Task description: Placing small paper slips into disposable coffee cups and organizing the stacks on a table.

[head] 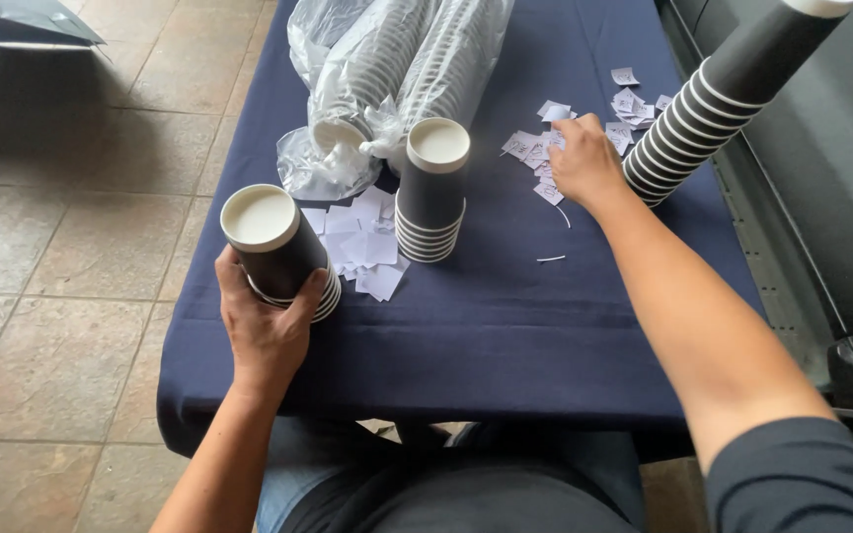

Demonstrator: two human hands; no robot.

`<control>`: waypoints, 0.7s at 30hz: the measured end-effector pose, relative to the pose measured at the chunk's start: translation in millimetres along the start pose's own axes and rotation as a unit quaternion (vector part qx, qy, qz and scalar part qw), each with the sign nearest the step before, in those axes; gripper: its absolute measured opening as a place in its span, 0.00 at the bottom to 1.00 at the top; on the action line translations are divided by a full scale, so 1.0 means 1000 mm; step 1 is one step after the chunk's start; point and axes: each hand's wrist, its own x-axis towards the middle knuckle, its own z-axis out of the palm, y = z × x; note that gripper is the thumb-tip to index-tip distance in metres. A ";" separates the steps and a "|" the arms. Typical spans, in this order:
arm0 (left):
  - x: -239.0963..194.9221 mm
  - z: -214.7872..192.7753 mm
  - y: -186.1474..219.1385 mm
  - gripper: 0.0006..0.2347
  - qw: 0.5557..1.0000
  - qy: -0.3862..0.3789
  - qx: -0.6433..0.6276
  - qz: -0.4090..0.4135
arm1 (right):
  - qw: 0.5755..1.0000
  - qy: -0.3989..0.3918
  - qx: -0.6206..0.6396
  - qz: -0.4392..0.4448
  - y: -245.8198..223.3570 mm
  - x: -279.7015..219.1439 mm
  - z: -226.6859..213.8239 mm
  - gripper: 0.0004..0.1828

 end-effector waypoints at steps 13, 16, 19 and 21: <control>-0.010 0.000 -0.016 0.33 0.999 0.013 0.011 0.030 | 0.996 0.077 0.041 0.006 0.009 0.016 0.024 0.15; -0.020 0.004 0.005 0.35 0.998 0.028 0.026 0.053 | 0.987 0.143 0.066 0.032 0.010 0.011 0.023 0.12; -0.031 0.021 0.029 0.35 0.999 0.005 -0.020 0.033 | 0.969 0.128 0.169 0.123 -0.001 0.001 0.005 0.08; -0.036 0.037 0.050 0.35 0.998 -0.025 -0.062 0.021 | 0.920 0.137 0.353 0.097 -0.008 -0.007 -0.012 0.17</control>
